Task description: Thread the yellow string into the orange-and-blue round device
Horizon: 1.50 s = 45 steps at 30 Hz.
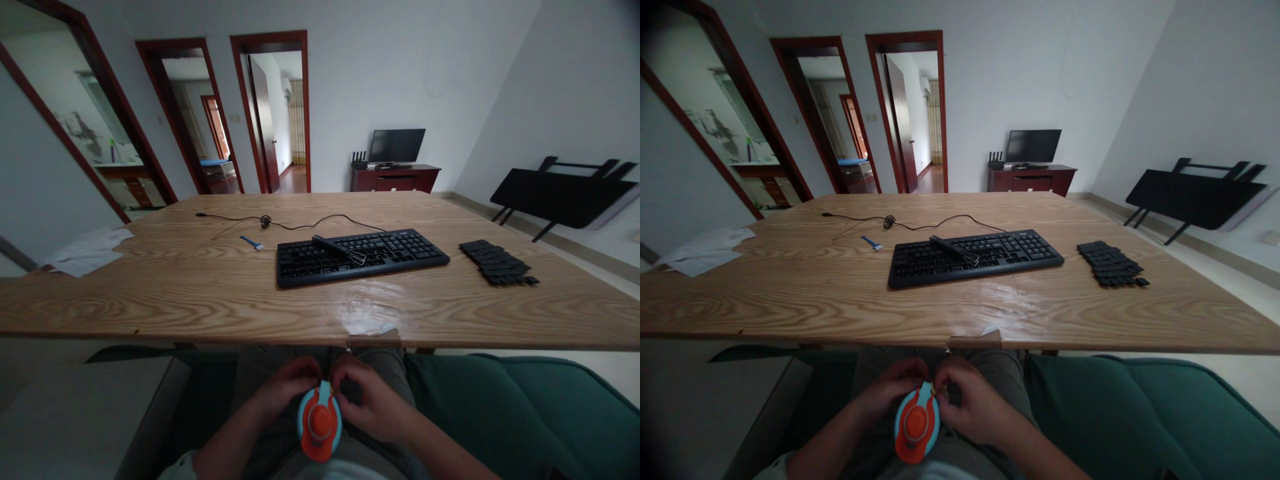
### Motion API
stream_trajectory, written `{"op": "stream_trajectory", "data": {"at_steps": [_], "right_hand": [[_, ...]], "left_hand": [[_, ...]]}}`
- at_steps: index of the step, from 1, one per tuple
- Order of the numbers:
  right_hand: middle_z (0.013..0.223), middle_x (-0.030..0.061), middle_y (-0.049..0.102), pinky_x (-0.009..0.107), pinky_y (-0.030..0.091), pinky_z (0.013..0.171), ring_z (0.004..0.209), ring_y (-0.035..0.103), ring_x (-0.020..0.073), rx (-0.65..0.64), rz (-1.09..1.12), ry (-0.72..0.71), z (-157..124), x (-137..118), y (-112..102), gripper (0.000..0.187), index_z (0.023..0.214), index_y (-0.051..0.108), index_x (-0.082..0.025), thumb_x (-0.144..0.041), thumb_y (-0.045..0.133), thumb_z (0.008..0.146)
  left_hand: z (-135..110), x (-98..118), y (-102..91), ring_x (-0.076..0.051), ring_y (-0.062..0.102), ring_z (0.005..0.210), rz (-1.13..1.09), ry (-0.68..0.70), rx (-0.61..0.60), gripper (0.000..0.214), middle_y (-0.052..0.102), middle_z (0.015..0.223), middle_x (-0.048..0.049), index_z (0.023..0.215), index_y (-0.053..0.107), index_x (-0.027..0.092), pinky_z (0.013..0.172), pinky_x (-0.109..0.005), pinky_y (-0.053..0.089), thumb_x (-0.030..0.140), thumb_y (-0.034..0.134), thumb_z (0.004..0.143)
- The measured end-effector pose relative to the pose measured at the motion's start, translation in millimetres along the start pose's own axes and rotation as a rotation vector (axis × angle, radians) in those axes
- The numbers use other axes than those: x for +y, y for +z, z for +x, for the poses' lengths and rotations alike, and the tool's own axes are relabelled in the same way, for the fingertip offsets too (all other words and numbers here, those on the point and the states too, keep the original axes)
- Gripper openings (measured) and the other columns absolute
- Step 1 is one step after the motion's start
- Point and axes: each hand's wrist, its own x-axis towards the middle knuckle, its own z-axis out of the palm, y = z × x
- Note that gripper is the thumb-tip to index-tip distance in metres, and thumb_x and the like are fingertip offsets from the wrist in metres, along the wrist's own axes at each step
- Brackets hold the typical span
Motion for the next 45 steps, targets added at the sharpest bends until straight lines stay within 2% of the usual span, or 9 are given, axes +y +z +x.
{"op": "stream_trajectory", "data": {"at_steps": [7,12,19,25,29,32,36,40,45], "right_hand": [[0.088,0.0030,0.062,0.027,0.045,0.077,0.083,0.057,0.0147,0.025,-0.014,-0.009,2,1,2,0.021,0.087,0.056,-0.019,-0.006,0.056,0.071],[0.086,0.0020,0.063,0.026,0.045,0.075,0.082,0.057,0.0140,0.037,-0.011,-0.017,-1,2,6,0.024,0.086,0.056,-0.019,-0.004,0.055,0.068],[0.093,0.0050,0.067,0.028,0.048,0.078,0.087,0.061,0.0159,0.068,0.025,-0.011,-7,2,6,0.023,0.092,0.060,-0.019,-0.008,0.059,0.072],[0.104,0.0076,0.067,0.032,0.049,0.086,0.097,0.062,0.0186,-0.046,0.092,0.072,-11,0,3,0.025,0.104,0.064,-0.018,-0.017,0.063,0.079],[0.102,0.0062,0.067,0.030,0.049,0.083,0.094,0.062,0.0172,-0.030,0.105,0.114,-9,-1,7,0.028,0.103,0.063,-0.018,-0.012,0.061,0.076],[0.096,0.0049,0.067,0.028,0.048,0.077,0.087,0.061,0.0159,0.003,0.072,0.121,-7,-1,10,0.026,0.099,0.063,-0.017,-0.011,0.062,0.074],[0.093,0.0051,0.066,0.027,0.047,0.075,0.085,0.059,0.0156,0.010,0.026,0.093,-7,0,11,0.020,0.097,0.063,-0.018,-0.013,0.060,0.078],[0.097,0.0068,0.066,0.030,0.047,0.082,0.092,0.060,0.0172,-0.020,-0.001,0.031,-7,-1,7,0.016,0.101,0.063,-0.019,-0.019,0.058,0.085],[0.101,0.0078,0.065,0.031,0.047,0.085,0.096,0.059,0.0175,-0.088,0.025,0.021,-8,-4,2,0.014,0.100,0.063,-0.019,-0.021,0.055,0.089]], "left_hand": [[17,-4,-13.8,-0.013,0.047,0.069,0.033,-0.083,-0.222,0.042,0.057,0.071,0.0004,0.075,0.062,0.013,0.066,-0.025,0.033,0.042,0.086,0.056],[20,-11,-11.6,-0.011,0.043,0.067,0.031,-0.074,-0.305,0.051,0.051,0.070,0.0028,0.072,0.052,0.014,0.063,-0.024,0.031,0.044,0.089,0.052],[13,-12,2.1,-0.008,0.036,0.064,-0.031,-0.041,-0.257,0.059,0.042,0.068,0.0052,0.069,0.038,0.018,0.059,-0.023,0.026,0.042,0.089,0.052],[9,-15,1.9,-0.010,0.039,0.066,-0.086,-0.036,-0.240,0.058,0.044,0.068,0.0041,0.069,0.039,0.018,0.060,-0.023,0.027,0.042,0.089,0.052],[9,-16,-3.2,-0.013,0.045,0.069,-0.076,-0.017,-0.244,0.051,0.052,0.072,0.0009,0.071,0.049,0.016,0.063,-0.024,0.032,0.045,0.087,0.053],[5,-12,-6.0,-0.015,0.048,0.071,0.021,0.015,-0.218,0.050,0.055,0.072,-0.0015,0.072,0.058,0.015,0.065,-0.026,0.034,0.055,0.083,0.056],[-3,2,-6.8,-0.016,0.049,0.070,0.292,0.052,-0.182,0.054,0.058,0.072,-0.0026,0.078,0.066,0.013,0.067,-0.028,0.036,0.065,0.072,0.067],[-10,13,-4.1,-0.017,0.051,0.075,0.524,0.075,-0.129,0.047,0.060,0.076,-0.0023,0.083,0.067,0.014,0.070,-0.027,0.038,0.060,0.064,0.076],[-14,11,5.3,-0.017,0.050,0.075,0.544,0.049,-0.076,0.037,0.060,0.078,-0.0024,0.086,0.064,0.013,0.069,-0.027,0.039,0.049,0.058,0.081]]}}
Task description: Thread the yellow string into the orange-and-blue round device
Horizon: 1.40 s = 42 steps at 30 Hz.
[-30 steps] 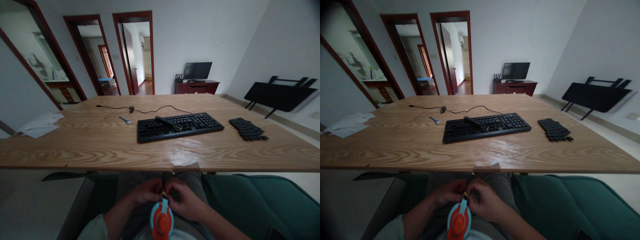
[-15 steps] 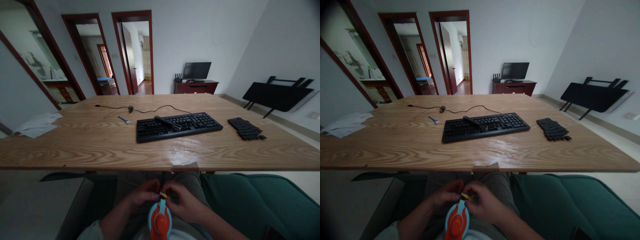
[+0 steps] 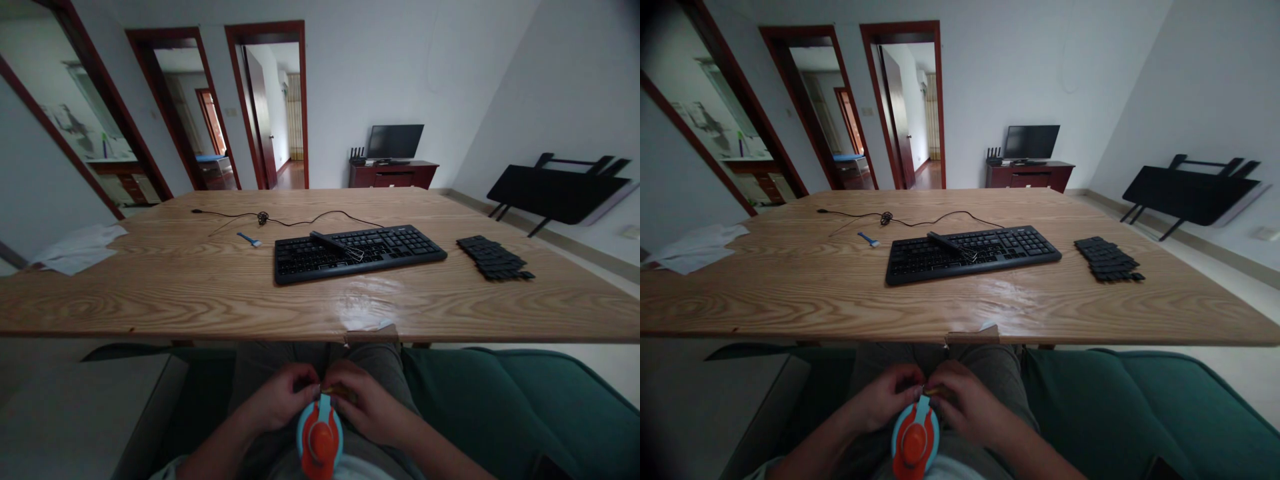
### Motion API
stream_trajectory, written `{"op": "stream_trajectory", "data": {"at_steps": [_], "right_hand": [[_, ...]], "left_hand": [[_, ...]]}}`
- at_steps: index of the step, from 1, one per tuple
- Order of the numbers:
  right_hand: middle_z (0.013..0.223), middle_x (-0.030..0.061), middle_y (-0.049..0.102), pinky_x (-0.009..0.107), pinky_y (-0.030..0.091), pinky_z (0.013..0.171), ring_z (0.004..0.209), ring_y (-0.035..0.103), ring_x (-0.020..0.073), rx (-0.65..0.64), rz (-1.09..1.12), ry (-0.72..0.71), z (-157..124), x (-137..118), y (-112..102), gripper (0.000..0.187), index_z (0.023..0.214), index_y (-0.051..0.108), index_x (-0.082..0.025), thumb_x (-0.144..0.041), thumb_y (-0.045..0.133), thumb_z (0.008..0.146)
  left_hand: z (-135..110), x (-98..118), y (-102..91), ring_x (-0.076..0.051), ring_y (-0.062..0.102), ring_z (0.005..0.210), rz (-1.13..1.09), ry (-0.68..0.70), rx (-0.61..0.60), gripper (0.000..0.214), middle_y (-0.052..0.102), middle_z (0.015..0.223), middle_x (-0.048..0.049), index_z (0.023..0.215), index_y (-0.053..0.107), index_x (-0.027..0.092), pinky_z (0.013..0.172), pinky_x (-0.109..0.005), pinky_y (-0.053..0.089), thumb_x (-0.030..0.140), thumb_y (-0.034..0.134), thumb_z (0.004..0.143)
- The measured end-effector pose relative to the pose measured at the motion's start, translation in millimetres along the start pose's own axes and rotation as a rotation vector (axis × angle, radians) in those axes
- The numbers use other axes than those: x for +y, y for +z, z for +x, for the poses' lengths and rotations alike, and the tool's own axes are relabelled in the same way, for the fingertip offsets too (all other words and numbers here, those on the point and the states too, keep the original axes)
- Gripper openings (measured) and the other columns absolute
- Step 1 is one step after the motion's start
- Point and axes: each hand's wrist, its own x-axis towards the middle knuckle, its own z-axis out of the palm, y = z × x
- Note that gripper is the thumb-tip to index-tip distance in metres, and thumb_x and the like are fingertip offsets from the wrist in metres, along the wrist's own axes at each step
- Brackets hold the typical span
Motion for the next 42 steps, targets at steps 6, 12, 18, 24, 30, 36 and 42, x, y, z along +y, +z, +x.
{"op": "stream_trajectory", "data": {"at_steps": [6,12,18,24,30,36,42], "right_hand": [[0.101,0.0059,0.064,0.030,0.047,0.087,0.097,0.059,0.0167,0.005,0.020,0.013,-5,2,6,0.022,0.103,0.064,-0.021,-0.014,0.059,0.083],[0.110,0.0102,0.064,0.032,0.050,0.087,0.101,0.061,0.0183,0.200,0.012,-0.017,-10,21,25,0.023,0.107,0.065,-0.021,-0.017,0.058,0.085],[0.100,0.0082,0.070,0.031,0.051,0.080,0.092,0.064,0.0172,0.253,-0.139,-0.147,-8,27,33,0.024,0.111,0.065,-0.023,-0.018,0.050,0.092],[0.110,0.0108,0.071,0.034,0.053,0.080,0.095,0.067,0.0197,0.310,-0.348,-0.345,-10,37,38,0.036,0.127,0.057,-0.024,-0.017,0.049,0.093],[0.145,0.0153,0.049,0.042,0.044,0.107,0.131,0.050,0.0250,-0.024,-0.190,-0.268,-22,10,21,0.069,0.153,0.026,-0.020,-0.014,0.048,0.088],[0.130,0.0129,0.060,0.039,0.046,0.103,0.120,0.057,0.0215,0.087,0.099,0.009,-39,2,27,0.037,0.134,0.049,-0.024,-0.026,0.037,0.099],[0.119,0.0119,0.065,0.037,0.050,0.096,0.110,0.062,0.0199,0.248,0.373,0.184,-42,16,42,0.031,0.124,0.052,-0.023,-0.036,0.039,0.100]], "left_hand": [[-2,-3,9.1,-0.017,0.049,0.077,-0.050,0.001,0.053,0.022,0.056,0.079,-0.0019,0.084,0.059,0.015,0.071,-0.028,0.040,0.036,0.055,0.082],[-3,2,7.2,-0.016,0.046,0.074,-0.098,-0.009,0.082,0.023,0.051,0.076,0.0004,0.084,0.055,0.016,0.070,-0.028,0.039,0.039,0.055,0.084],[-2,-2,9.2,-0.016,0.045,0.074,-0.095,-0.016,0.128,0.024,0.050,0.076,0.0005,0.083,0.053,0.016,0.071,-0.029,0.038,0.040,0.053,0.084],[1,-2,11.6,-0.017,0.044,0.074,-0.113,-0.034,0.166,0.027,0.050,0.075,-0.0002,0.081,0.053,0.016,0.071,-0.030,0.039,0.043,0.053,0.083],[-3,0,13.1,-0.017,0.047,0.075,-0.158,-0.031,0.146,0.028,0.052,0.077,-0.0015,0.081,0.052,0.016,0.072,-0.030,0.040,0.044,0.053,0.084],[-3,-8,22.7,-0.018,0.049,0.079,-0.121,-0.002,0.189,0.029,0.055,0.082,-0.0032,0.087,0.054,0.015,0.075,-0.031,0.042,0.044,0.050,0.088],[1,-11,32.9,-0.016,0.047,0.072,-0.173,-0.014,0.280,0.030,0.052,0.076,-0.0005,0.083,0.053,0.017,0.071,-0.029,0.042,0.046,0.052,0.087]]}}
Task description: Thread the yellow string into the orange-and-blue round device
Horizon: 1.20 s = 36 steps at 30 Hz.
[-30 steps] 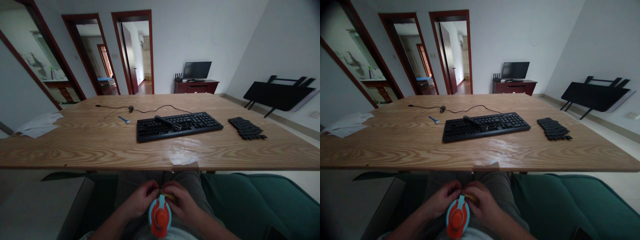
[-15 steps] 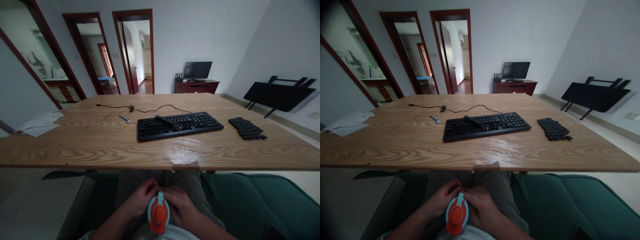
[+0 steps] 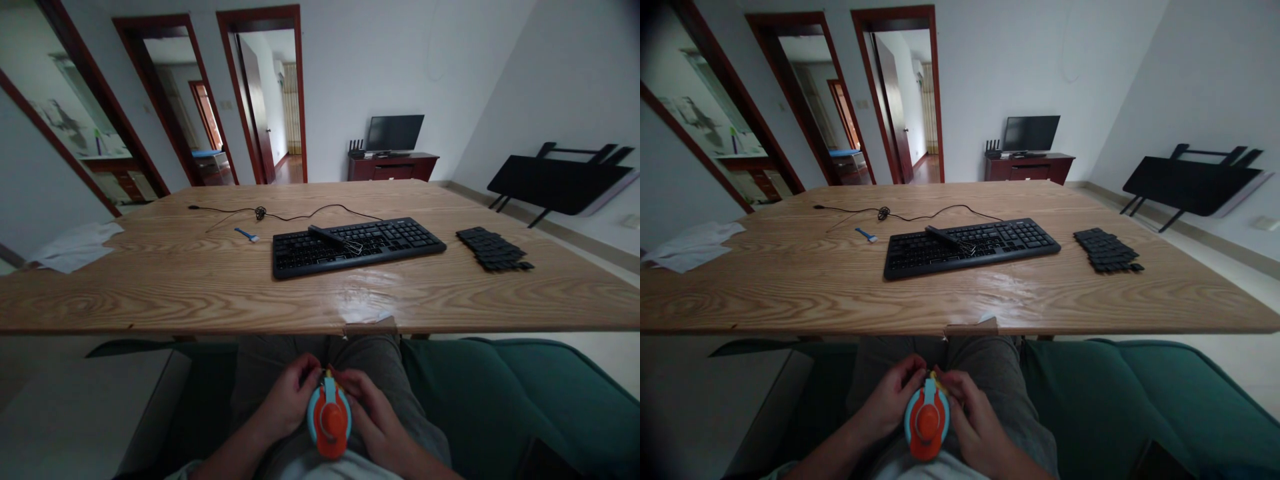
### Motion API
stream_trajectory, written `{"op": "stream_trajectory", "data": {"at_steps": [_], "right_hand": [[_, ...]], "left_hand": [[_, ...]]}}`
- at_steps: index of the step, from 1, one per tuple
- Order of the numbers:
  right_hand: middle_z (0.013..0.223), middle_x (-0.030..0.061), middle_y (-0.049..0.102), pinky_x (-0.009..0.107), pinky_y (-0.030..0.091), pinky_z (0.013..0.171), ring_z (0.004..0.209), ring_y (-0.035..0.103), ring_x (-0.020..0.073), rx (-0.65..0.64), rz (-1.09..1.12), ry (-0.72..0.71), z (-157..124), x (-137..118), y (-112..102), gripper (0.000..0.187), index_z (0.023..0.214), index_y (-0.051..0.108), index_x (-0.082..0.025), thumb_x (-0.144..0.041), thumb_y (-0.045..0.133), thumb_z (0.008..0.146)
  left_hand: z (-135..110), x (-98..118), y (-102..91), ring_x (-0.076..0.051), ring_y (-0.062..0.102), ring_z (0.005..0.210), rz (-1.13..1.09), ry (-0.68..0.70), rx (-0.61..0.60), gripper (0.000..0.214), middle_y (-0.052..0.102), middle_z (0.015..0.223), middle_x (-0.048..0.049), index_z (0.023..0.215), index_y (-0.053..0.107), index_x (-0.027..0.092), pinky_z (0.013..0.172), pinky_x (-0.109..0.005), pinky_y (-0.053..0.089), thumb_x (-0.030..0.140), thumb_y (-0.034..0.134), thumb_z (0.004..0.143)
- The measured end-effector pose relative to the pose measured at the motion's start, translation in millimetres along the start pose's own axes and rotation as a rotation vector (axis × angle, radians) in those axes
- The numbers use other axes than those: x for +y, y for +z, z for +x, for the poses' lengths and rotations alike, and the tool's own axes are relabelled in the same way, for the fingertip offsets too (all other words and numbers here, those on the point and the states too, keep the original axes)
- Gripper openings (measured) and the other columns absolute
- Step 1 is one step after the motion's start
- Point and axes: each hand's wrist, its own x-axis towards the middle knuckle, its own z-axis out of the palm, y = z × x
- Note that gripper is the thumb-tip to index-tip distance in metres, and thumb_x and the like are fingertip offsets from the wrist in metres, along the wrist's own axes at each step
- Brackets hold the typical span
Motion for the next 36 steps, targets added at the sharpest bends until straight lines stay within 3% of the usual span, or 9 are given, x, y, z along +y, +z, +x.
{"op": "stream_trajectory", "data": {"at_steps": [3,6,13,20,23,28,32,36], "right_hand": [[0.131,0.0115,0.060,0.042,0.043,0.106,0.122,0.055,0.0217,-0.008,-0.091,-0.069,1,1,-3,0.035,0.130,0.055,-0.026,-0.035,0.041,0.099],[0.133,0.0110,0.058,0.043,0.042,0.105,0.124,0.053,0.0223,-0.003,-0.154,-0.156,3,-2,-7,0.038,0.134,0.056,-0.028,-0.033,0.040,0.099],[0.106,0.0078,0.069,0.036,0.048,0.090,0.101,0.061,0.0207,-0.120,-0.311,-0.081,22,-25,-15,0.033,0.123,0.066,-0.025,-0.033,0.046,0.098],[0.099,0.0077,0.071,0.030,0.049,0.081,0.091,0.062,0.0191,-0.240,-0.432,-0.101,39,-44,-25,0.026,0.106,0.071,-0.021,-0.029,0.051,0.094],[0.102,0.0095,0.070,0.031,0.051,0.083,0.095,0.063,0.0197,-0.190,-0.481,-0.122,39,-37,-25,0.029,0.114,0.068,-0.019,-0.021,0.055,0.088],[0.118,0.0130,0.067,0.038,0.048,0.094,0.109,0.060,0.0221,-0.124,-0.522,-0.296,41,-13,-22,0.039,0.126,0.061,-0.020,-0.017,0.053,0.088],[0.114,0.0105,0.069,0.036,0.048,0.093,0.104,0.062,0.0203,-0.144,-0.416,-0.230,52,-20,-26,0.030,0.118,0.066,-0.021,-0.023,0.053,0.091],[0.101,0.0064,0.072,0.030,0.048,0.083,0.091,0.063,0.0178,-0.253,-0.439,-0.189,63,-38,-33,0.029,0.114,0.069,-0.022,-0.022,0.051,0.091]], "left_hand": [[1,3,1.6,-0.016,0.046,0.072,-0.009,0.015,0.010,0.030,0.052,0.075,-0.0003,0.082,0.053,0.017,0.071,-0.029,0.041,0.047,0.052,0.087],[2,3,1.3,-0.016,0.047,0.073,-0.002,0.020,0.015,0.029,0.053,0.076,-0.0007,0.082,0.053,0.017,0.071,-0.029,0.041,0.046,0.052,0.087],[5,-2,-6.9,-0.016,0.048,0.074,0.028,0.005,-0.009,0.028,0.054,0.077,-0.0008,0.085,0.055,0.016,0.071,-0.028,0.041,0.044,0.050,0.088],[1,4,-10.5,-0.016,0.048,0.073,0.031,-0.009,-0.035,0.029,0.053,0.076,-0.0006,0.085,0.055,0.016,0.070,-0.028,0.040,0.045,0.053,0.086],[2,4,-7.3,-0.016,0.047,0.072,0.005,-0.026,0.012,0.031,0.052,0.074,-0.0001,0.083,0.055,0.016,0.069,-0.028,0.040,0.048,0.054,0.084],[11,1,-2.5,-0.016,0.047,0.069,-0.030,-0.026,0.095,0.033,0.052,0.070,0.0003,0.077,0.054,0.017,0.067,-0.028,0.039,0.049,0.056,0.081],[20,1,-1.4,-0.016,0.047,0.068,-0.039,-0.033,0.157,0.033,0.053,0.068,0.0005,0.075,0.054,0.018,0.066,-0.028,0.039,0.050,0.056,0.079],[22,3,-1.3,-0.016,0.047,0.067,-0.046,-0.052,0.154,0.033,0.052,0.068,0.0007,0.075,0.053,0.018,0.066,-0.029,0.039,0.051,0.057,0.078]]}}
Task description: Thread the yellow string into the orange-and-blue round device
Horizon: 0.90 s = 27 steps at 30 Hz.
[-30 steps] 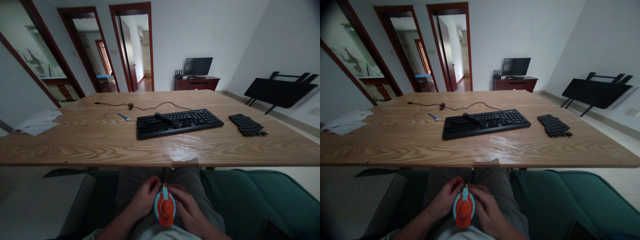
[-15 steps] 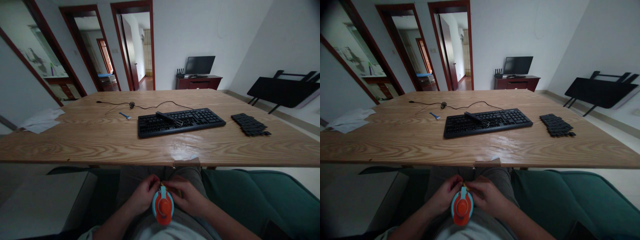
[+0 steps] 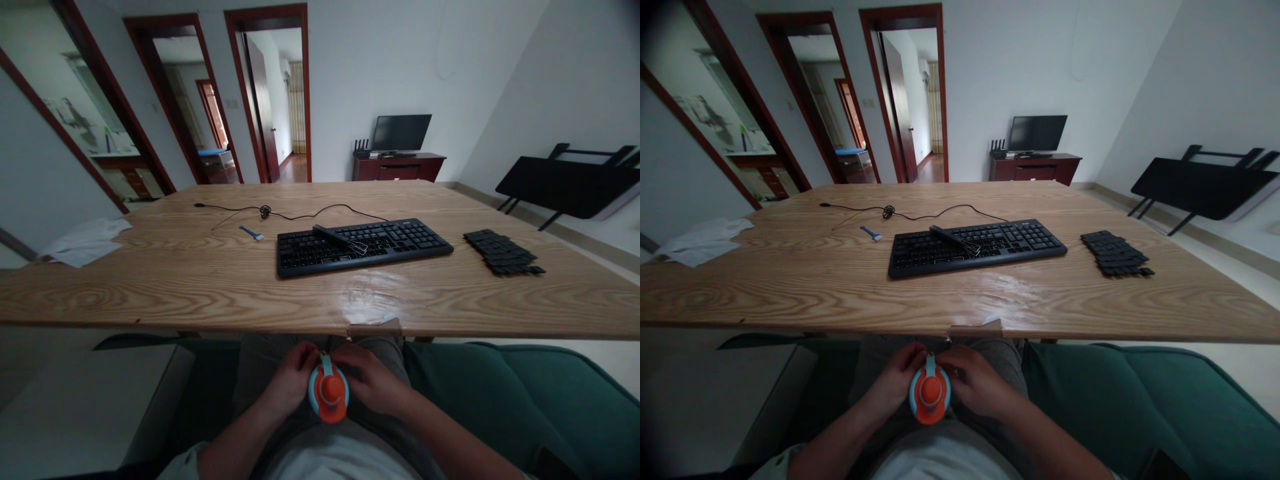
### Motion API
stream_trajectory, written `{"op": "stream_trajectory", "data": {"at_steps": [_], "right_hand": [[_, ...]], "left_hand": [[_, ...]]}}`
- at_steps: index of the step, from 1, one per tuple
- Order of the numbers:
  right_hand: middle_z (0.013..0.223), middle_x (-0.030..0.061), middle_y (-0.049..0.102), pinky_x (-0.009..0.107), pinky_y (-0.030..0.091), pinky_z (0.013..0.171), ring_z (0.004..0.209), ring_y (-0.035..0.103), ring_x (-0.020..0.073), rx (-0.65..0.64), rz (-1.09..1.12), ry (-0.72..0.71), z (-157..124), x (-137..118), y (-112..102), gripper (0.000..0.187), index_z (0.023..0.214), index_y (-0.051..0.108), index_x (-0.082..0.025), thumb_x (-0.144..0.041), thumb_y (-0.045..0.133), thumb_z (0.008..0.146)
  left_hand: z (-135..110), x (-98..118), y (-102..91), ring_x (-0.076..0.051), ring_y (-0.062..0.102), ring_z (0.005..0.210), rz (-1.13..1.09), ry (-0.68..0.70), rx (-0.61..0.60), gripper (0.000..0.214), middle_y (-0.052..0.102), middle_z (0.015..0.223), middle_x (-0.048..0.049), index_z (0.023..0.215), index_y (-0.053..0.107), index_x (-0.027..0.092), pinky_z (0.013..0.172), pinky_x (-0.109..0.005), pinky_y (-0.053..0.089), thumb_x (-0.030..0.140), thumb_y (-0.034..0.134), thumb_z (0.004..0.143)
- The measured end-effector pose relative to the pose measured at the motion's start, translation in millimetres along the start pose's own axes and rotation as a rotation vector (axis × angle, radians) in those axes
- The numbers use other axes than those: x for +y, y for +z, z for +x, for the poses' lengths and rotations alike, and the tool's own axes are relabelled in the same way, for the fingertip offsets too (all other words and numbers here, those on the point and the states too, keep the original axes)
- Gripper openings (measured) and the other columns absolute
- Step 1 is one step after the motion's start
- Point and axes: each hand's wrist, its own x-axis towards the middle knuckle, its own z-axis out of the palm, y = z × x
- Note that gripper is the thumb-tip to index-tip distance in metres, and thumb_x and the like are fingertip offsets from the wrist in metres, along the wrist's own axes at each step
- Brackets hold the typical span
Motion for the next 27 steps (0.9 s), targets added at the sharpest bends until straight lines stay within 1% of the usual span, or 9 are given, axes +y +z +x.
{"op": "stream_trajectory", "data": {"at_steps": [3,6,9,13,15,17,20,24,27], "right_hand": [[0.101,0.0041,0.072,0.027,0.048,0.081,0.091,0.064,0.0172,-0.089,0.014,0.024,3,-3,-7,0.031,0.113,0.070,-0.025,-0.019,0.050,0.089],[0.096,0.0030,0.073,0.026,0.048,0.077,0.087,0.064,0.0165,-0.128,0.071,0.089,3,0,-6,0.026,0.105,0.072,-0.024,-0.024,0.051,0.090],[0.084,0.0025,0.070,0.024,0.047,0.070,0.077,0.061,0.0148,-0.079,0.155,0.209,1,5,4,0.023,0.093,0.071,-0.019,-0.033,0.052,0.091],[0.080,0.0015,0.065,0.023,0.044,0.063,0.072,0.058,0.0130,0.046,0.428,0.301,-2,6,21,0.025,0.096,0.060,-0.017,-0.040,0.062,0.086],[0.079,0.0019,0.065,0.024,0.044,0.063,0.071,0.058,0.0131,0.078,0.484,0.325,-4,3,26,0.029,0.094,0.060,-0.016,-0.043,0.063,0.085],[0.081,0.0039,0.067,0.026,0.045,0.068,0.074,0.060,0.0145,0.086,0.481,0.334,-6,2,28,0.031,0.091,0.064,-0.015,-0.045,0.063,0.085],[0.083,0.0051,0.070,0.029,0.046,0.072,0.075,0.061,0.0156,0.035,0.537,0.349,-10,3,27,0.035,0.090,0.071,-0.014,-0.048,0.066,0.082],[0.075,0.0028,0.069,0.027,0.044,0.068,0.068,0.057,0.0132,0.015,0.647,0.449,-13,5,27,0.037,0.084,0.074,-0.013,-0.049,0.073,0.075],[0.067,0.0005,0.064,0.024,0.039,0.061,0.061,0.050,0.0106,0.039,0.602,0.504,-10,4,25,0.032,0.078,0.073,-0.013,-0.044,0.073,0.073]], "left_hand": [[-4,1,-0.5,-0.016,0.047,0.068,0.016,0.001,-0.025,0.032,0.052,0.069,0.0007,0.075,0.053,0.018,0.067,-0.028,0.039,0.049,0.055,0.079],[-10,3,-1.5,-0.016,0.047,0.068,0.062,0.006,-0.064,0.030,0.052,0.069,0.0004,0.075,0.054,0.017,0.067,-0.029,0.039,0.047,0.054,0.080],[-16,5,-2.3,-0.017,0.048,0.070,0.081,0.016,-0.109,0.028,0.054,0.071,-0.0005,0.078,0.055,0.017,0.069,-0.029,0.040,0.045,0.054,0.082],[-22,3,-3.0,-0.018,0.050,0.074,0.067,0.010,-0.116,0.029,0.055,0.075,-0.0016,0.082,0.056,0.016,0.071,-0.030,0.041,0.046,0.053,0.083],[-25,1,-3.3,-0.018,0.050,0.074,0.062,0.004,-0.107,0.030,0.055,0.075,-0.0012,0.082,0.055,0.017,0.071,-0.029,0.041,0.047,0.054,0.083],[-27,0,-3.6,-0.018,0.050,0.075,0.066,0.011,-0.098,0.030,0.055,0.075,-0.0011,0.082,0.055,0.017,0.071,-0.029,0.041,0.047,0.054,0.084],[-31,1,-3.7,-0.019,0.052,0.076,0.096,0.031,-0.094,0.028,0.056,0.076,-0.0017,0.083,0.056,0.017,0.072,-0.029,0.042,0.045,0.053,0.086],[-35,7,-3.5,-0.019,0.053,0.076,0.151,0.042,-0.089,0.025,0.058,0.076,-0.0023,0.082,0.058,0.017,0.071,-0.029,0.041,0.041,0.053,0.086],[-35,10,-3.4,-0.020,0.055,0.077,0.194,0.049,-0.078,0.021,0.060,0.078,-0.0031,0.083,0.059,0.017,0.072,-0.029,0.042,0.037,0.052,0.087]]}}
